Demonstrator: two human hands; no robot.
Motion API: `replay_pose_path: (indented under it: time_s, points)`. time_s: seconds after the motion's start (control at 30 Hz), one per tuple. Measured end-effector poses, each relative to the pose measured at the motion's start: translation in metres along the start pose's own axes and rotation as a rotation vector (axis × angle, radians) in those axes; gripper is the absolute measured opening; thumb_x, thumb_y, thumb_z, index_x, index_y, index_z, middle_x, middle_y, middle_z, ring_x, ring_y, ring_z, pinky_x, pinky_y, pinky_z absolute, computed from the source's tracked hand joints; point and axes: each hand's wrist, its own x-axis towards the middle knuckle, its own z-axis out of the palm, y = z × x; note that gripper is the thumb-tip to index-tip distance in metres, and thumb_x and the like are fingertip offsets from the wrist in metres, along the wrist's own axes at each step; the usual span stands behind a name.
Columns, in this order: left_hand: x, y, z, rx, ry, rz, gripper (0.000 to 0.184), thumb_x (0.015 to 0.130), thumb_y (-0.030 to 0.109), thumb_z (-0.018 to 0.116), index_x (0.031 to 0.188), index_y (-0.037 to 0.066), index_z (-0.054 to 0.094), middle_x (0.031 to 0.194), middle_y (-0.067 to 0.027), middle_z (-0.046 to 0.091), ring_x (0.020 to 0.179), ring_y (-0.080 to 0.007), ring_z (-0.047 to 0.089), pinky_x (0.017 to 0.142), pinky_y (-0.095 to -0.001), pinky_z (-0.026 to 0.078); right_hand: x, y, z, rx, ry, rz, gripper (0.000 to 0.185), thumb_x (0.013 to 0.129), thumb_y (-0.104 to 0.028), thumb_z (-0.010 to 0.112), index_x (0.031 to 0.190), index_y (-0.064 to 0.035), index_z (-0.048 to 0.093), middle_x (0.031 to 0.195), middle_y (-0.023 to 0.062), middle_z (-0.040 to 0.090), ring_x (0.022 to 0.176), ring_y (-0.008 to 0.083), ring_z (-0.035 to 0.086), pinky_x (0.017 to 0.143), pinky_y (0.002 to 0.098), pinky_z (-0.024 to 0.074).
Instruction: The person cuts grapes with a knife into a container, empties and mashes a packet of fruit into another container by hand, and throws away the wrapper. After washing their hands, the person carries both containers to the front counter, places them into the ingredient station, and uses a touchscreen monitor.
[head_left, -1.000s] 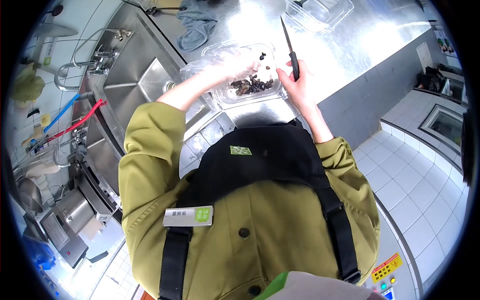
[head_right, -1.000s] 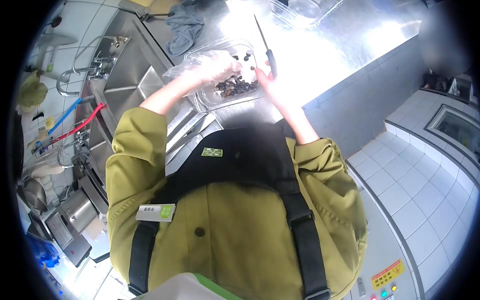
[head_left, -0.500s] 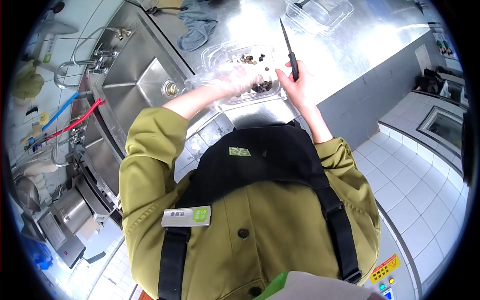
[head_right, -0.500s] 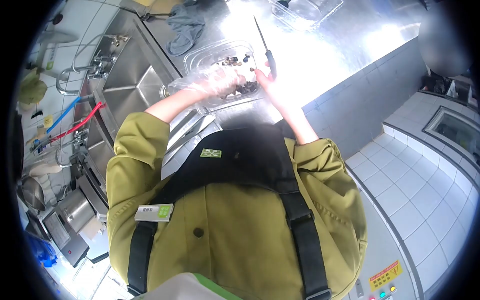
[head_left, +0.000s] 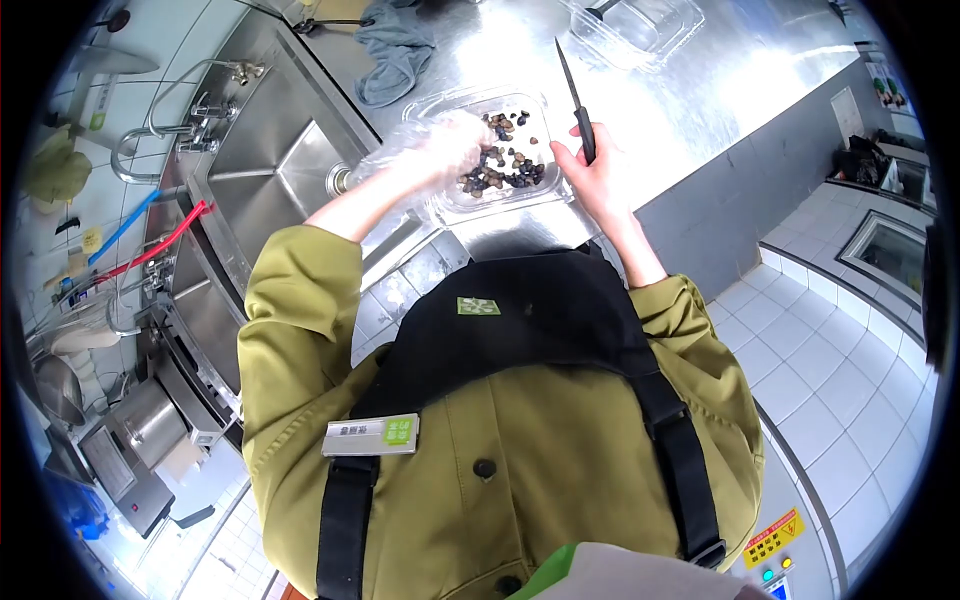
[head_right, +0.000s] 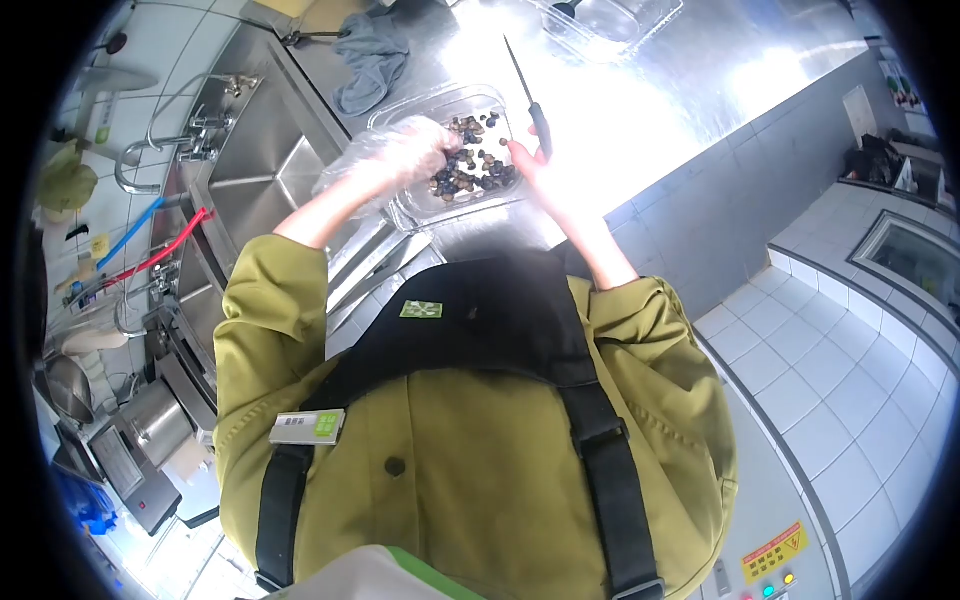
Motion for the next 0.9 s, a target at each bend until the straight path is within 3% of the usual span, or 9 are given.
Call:
replay_pose_path:
  time_s: [0.07, 0.1, 0.2, 0.33, 0.37, 0.5, 0.7, 0.8, 0.9]
  points:
    - [-0.012, 0.017, 0.005, 0.273, 0.074, 0.155, 0.019, 0.077, 0.016, 0.048, 0.087, 0.004, 0.058, 0.083, -0.0158, 0.058, 0.078, -0.0271, 0.057, 0.069, -0.0343, 0.044, 0.000, 0.001, 0.001, 0.003, -0.002, 0.011, 0.028, 0.068, -0.023, 0.066, 0.084, -0.0049, 0.052, 0.048, -0.0038, 0.039, 0.045, 0.0045, 0.038, 0.044, 0.0207, 0.0337]
    - [-0.001, 0.020, 0.013, 0.224, -0.078, 0.009, 0.026, 0.079, 0.024, 0.046, 0.089, 0.004, 0.057, 0.088, -0.0177, 0.057, 0.084, -0.0298, 0.055, 0.073, -0.0354, 0.043, 0.000, 0.000, 0.001, 0.010, -0.005, 0.024, 0.028, 0.068, -0.023, 0.066, 0.084, -0.0049, 0.052, 0.048, -0.0038, 0.039, 0.045, 0.0045, 0.038, 0.044, 0.0207, 0.0337]
    - [0.006, 0.009, 0.023, 0.299, -0.079, 0.012, 0.027, 0.079, 0.026, 0.045, 0.088, 0.003, 0.057, 0.086, -0.0176, 0.057, 0.082, -0.0294, 0.055, 0.071, -0.0355, 0.043, 0.001, 0.003, 0.000, -0.025, 0.005, 0.000, 0.028, 0.068, -0.023, 0.066, 0.084, -0.0049, 0.052, 0.048, -0.0037, 0.039, 0.045, 0.0046, 0.038, 0.044, 0.0208, 0.0337]
    - [0.007, 0.016, 0.007, 0.147, -0.010, -0.018, 0.027, 0.079, 0.026, 0.045, 0.088, 0.004, 0.057, 0.086, -0.0175, 0.057, 0.076, -0.0289, 0.055, 0.065, -0.0359, 0.042, 0.002, 0.004, 0.001, -0.022, 0.005, -0.003, 0.027, 0.068, -0.023, 0.066, 0.084, -0.0051, 0.052, 0.048, -0.0035, 0.039, 0.044, 0.0050, 0.039, 0.044, 0.0211, 0.0338]
    - [0.017, -0.003, 0.020, 0.211, 0.164, 0.239, 0.027, 0.080, 0.026, 0.042, 0.087, 0.003, 0.056, 0.086, -0.0170, 0.057, 0.075, -0.0294, 0.055, 0.066, -0.0362, 0.041, 0.001, 0.004, 0.001, -0.024, 0.003, 0.003, 0.028, 0.068, -0.023, 0.066, 0.084, -0.0051, 0.052, 0.048, -0.0035, 0.039, 0.044, 0.0051, 0.039, 0.044, 0.0212, 0.0338]
    - [0.037, 0.009, 0.034, -0.028, 0.305, 0.274, 0.029, 0.082, 0.027, 0.038, 0.088, 0.004, 0.055, 0.082, -0.0172, 0.055, 0.075, -0.0317, 0.053, 0.068, -0.0359, 0.041, 0.001, 0.007, 0.002, -0.057, 0.005, -0.015, 0.028, 0.068, -0.023, 0.066, 0.084, -0.0051, 0.052, 0.048, -0.0033, 0.039, 0.044, 0.0053, 0.039, 0.044, 0.0213, 0.0336]
    - [0.037, 0.014, 0.025, -0.045, 0.172, 0.299, 0.024, 0.080, 0.020, 0.047, 0.088, -0.001, 0.055, 0.079, -0.0151, 0.057, 0.077, -0.0272, 0.056, 0.072, -0.0324, 0.043, -0.001, 0.007, -0.001, -0.069, 0.002, -0.032, 0.027, 0.071, -0.022, 0.064, 0.088, -0.0041, 0.052, 0.049, -0.0021, 0.042, 0.045, 0.0066, 0.042, 0.045, 0.0225, 0.0353]
    - [0.004, 0.024, 0.008, -1.150, 0.071, 0.062, 0.020, 0.078, 0.011, 0.053, 0.091, -0.004, 0.054, 0.084, -0.0113, 0.057, 0.080, -0.0210, 0.057, 0.074, -0.0288, 0.045, -0.008, 0.002, -0.004, 0.000, 0.117, -0.156, 0.021, 0.077, -0.016, 0.057, 0.092, -0.0021, 0.051, 0.054, 0.0015, 0.046, 0.049, 0.0091, 0.045, 0.048, 0.0234, 0.0372]
    - [-0.025, 0.030, -0.007, -1.471, 0.143, 0.049, 0.025, 0.078, 0.006, 0.054, 0.099, -0.006, 0.050, 0.093, -0.0104, 0.055, 0.083, -0.0162, 0.055, 0.078, -0.0252, 0.045, -0.022, -0.007, -0.014, -0.012, 0.050, -0.284, 0.018, 0.080, -0.011, 0.051, 0.095, 0.0000, 0.051, 0.061, 0.0070, 0.051, 0.053, 0.0135, 0.050, 0.051, 0.0245, 0.0393]
